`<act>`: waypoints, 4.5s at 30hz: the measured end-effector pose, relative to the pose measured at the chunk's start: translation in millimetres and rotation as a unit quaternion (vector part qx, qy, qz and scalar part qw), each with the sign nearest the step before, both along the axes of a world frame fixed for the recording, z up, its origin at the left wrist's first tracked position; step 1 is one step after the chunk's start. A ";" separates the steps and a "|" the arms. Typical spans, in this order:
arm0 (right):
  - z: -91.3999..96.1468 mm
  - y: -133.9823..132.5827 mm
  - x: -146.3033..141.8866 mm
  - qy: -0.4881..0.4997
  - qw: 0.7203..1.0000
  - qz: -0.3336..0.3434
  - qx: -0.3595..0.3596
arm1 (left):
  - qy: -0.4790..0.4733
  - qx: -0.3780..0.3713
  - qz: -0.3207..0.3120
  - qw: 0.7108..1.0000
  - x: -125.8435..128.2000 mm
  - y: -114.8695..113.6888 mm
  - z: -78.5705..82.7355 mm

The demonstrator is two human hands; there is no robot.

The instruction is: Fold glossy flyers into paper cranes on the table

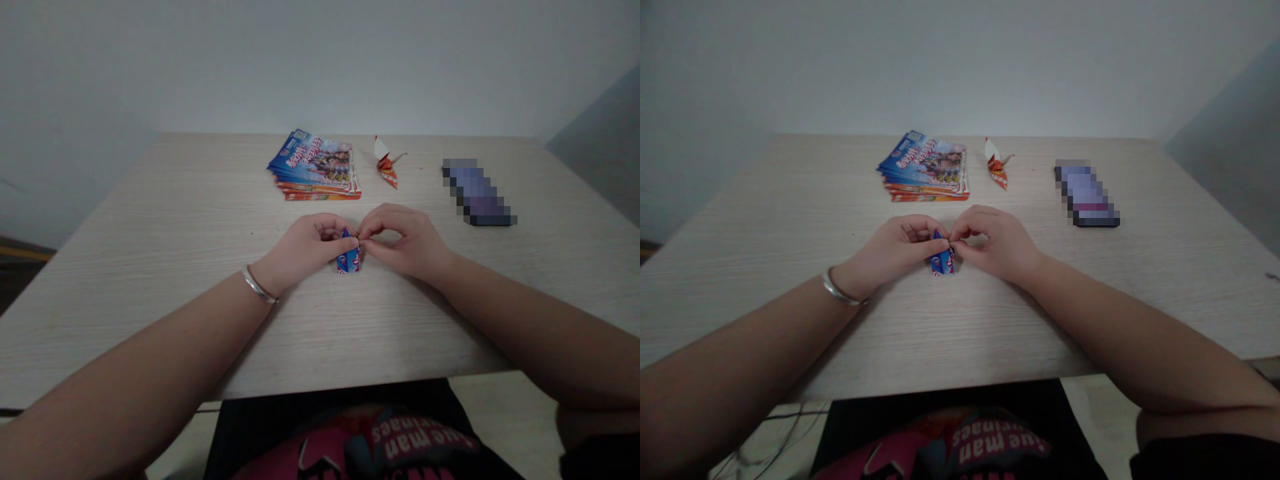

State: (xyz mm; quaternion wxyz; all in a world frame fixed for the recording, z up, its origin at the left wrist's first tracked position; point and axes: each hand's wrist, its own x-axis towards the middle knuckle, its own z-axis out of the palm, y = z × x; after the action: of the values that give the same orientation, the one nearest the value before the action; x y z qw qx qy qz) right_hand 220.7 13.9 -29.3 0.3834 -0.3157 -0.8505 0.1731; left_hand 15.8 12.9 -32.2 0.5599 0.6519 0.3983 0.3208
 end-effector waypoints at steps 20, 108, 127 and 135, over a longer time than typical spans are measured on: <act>-5.7 -1.9 -3.4 0.026 0.978 -0.057 -0.199 | -0.021 -0.012 0.032 0.999 0.8 0.0 0.5; -6.7 11.1 -7.1 0.161 0.916 -0.017 -0.366 | 0.015 0.174 0.130 0.976 6.7 2.6 -8.2; -1.8 -2.7 -11.1 0.043 0.989 -0.097 -0.106 | -0.021 0.095 0.099 0.990 8.6 -0.3 -2.4; -3.3 -2.3 -11.9 0.065 0.987 -0.092 -0.111 | -0.053 0.065 0.095 0.992 6.4 -0.3 -0.3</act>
State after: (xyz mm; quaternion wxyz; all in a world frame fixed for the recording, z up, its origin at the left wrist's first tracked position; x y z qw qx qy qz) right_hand 208.8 11.6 -32.6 0.4150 -0.4213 -0.7665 0.2505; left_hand 22.2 12.6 -32.4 0.5035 0.6281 0.4064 0.4322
